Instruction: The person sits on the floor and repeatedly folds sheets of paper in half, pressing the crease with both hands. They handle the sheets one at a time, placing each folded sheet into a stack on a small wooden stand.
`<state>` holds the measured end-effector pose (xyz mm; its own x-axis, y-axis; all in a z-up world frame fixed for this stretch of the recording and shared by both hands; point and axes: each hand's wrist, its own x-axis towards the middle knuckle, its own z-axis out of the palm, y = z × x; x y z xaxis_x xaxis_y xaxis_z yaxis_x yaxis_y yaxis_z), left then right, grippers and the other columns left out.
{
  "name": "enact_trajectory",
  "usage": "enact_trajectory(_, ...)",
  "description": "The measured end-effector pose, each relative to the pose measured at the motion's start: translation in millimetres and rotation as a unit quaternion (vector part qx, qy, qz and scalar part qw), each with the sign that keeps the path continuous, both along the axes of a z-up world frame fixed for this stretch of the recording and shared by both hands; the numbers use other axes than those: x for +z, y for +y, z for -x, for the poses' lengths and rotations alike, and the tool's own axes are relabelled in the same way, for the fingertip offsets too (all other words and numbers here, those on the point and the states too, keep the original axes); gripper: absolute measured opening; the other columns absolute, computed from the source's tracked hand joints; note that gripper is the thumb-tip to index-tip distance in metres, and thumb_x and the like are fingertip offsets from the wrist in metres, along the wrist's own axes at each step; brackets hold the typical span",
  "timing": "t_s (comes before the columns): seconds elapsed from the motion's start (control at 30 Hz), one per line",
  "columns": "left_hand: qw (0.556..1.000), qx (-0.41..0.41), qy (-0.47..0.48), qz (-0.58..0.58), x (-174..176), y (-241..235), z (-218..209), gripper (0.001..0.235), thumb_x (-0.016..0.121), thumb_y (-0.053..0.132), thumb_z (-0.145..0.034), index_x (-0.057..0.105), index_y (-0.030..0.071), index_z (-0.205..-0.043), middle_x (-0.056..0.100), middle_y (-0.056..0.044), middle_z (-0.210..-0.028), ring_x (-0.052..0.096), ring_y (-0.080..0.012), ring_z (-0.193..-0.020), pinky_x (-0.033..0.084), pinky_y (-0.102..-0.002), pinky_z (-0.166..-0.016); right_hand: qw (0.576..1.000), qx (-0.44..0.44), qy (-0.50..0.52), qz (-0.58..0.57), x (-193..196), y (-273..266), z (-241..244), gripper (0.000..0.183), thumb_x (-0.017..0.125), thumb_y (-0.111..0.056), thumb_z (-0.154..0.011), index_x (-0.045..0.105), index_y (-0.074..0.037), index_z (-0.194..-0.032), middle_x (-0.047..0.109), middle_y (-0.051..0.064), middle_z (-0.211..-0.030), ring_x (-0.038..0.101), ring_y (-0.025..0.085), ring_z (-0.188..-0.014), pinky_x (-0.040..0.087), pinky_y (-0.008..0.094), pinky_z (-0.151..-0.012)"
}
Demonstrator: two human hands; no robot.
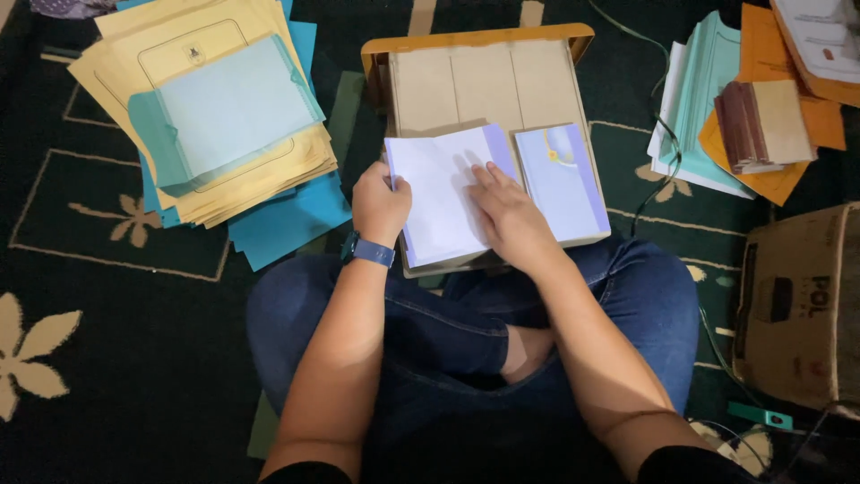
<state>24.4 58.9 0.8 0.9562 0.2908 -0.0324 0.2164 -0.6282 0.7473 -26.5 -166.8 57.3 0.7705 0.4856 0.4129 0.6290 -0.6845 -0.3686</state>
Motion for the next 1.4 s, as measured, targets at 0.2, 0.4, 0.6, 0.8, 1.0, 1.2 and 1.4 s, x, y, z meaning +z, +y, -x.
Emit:
enact_trajectory(0.2, 0.998, -0.022, 0.052, -0.017, -1.0, 1.5, 0.1, 0.016, 0.064, 0.018, -0.088, 0.070, 0.008, -0.100, 0.073, -0.007, -0.084, 0.074, -0.0275, -0.080, 0.063, -0.038, -0.066, 0.998, 0.026, 0.052, 0.038, -19.5, 1.6, -2.8, 0.047, 0.059, -0.022, -0.100, 0.057, -0.003, -0.144, 0.055, 0.022, -0.149, 0.046, 0.039, -0.143, 0.035, 0.048, -0.119)
enact_trajectory(0.4, 0.982, -0.001, -0.096, -0.162, 39.0, -22.1, 23.0, 0.068, 0.076, -0.003, -0.075, 0.048, -0.005, -0.136, 0.058, -0.023, -0.116, 0.061, -0.0444, -0.110, 0.058, -0.055, -0.091, 0.992, 0.023, 0.067, 0.106, -33.8, 2.3, -3.1, 0.052, 0.047, -0.025, -0.106, 0.046, -0.006, -0.154, 0.048, 0.018, -0.157, 0.039, 0.034, -0.148, 0.028, 0.048, -0.123)
enact_trajectory(0.6, 0.953, -0.130, 0.014, -0.273, 13.6, -52.8, 26.4, 0.063, 0.048, 0.012, -0.098, 0.036, 0.012, -0.159, 0.024, -0.023, -0.166, 0.015, -0.0419, -0.155, 0.016, -0.061, -0.121, 0.971, 0.011, 0.131, 0.201, -48.0, -1.7, -6.5, 0.059, 0.031, -0.036, -0.109, 0.026, -0.014, -0.164, 0.027, 0.009, -0.169, 0.022, 0.028, -0.156, 0.015, 0.045, -0.127)
enact_trajectory(0.8, 0.959, -0.148, 0.026, -0.242, 7.8, -48.8, 25.6, 0.063, 0.049, 0.014, -0.100, 0.032, 0.009, -0.160, 0.019, -0.023, -0.168, 0.011, -0.0421, -0.156, 0.017, -0.061, -0.124, 0.972, 0.019, 0.120, 0.204, -69.0, 20.6, -61.0, 0.062, 0.037, -0.029, -0.107, 0.020, -0.016, -0.166, 0.023, 0.009, -0.171, 0.019, 0.029, -0.158, 0.017, 0.048, -0.127)
enact_trajectory(1.0, 0.962, -0.130, 0.001, -0.241, -15.7, -48.9, 17.0, 0.062, 0.046, 0.015, -0.098, 0.033, 0.013, -0.160, 0.017, -0.020, -0.169, 0.011, -0.0395, -0.157, 0.020, -0.062, -0.123, 0.972, 0.030, 0.113, 0.204, -76.3, 18.0, -61.1, 0.065, 0.039, -0.028, -0.106, 0.020, -0.013, -0.166, 0.022, 0.011, -0.171, 0.021, 0.030, -0.157, 0.019, 0.049, -0.126)
enact_trajectory(1.2, 0.939, -0.101, -0.047, -0.326, -41.5, -57.4, 6.3, 0.062, 0.048, 0.011, -0.095, 0.042, 0.007, -0.156, 0.031, -0.025, -0.164, 0.017, -0.0438, -0.155, -0.002, -0.063, -0.124, 0.972, 0.041, 0.176, 0.152, -40.8, 2.4, 1.6, 0.062, 0.037, -0.024, -0.105, 0.024, -0.014, -0.164, 0.026, 0.010, -0.169, 0.023, 0.030, -0.156, 0.017, 0.048, -0.126)
enact_trajectory(1.4, 0.929, -0.217, -0.065, -0.293, -17.7, -61.5, 10.6, 0.054, 0.047, -0.001, -0.096, 0.051, 0.011, -0.149, 0.039, -0.022, -0.159, 0.034, -0.0399, -0.149, 0.022, -0.058, -0.123, 0.939, -0.159, 0.241, -0.188, -83.6, -64.1, -21.5, 0.025, 0.063, -0.020, -0.094, 0.071, -0.024, -0.118, 0.072, 0.000, -0.116, 0.067, 0.025, -0.115, 0.052, 0.042, -0.101)
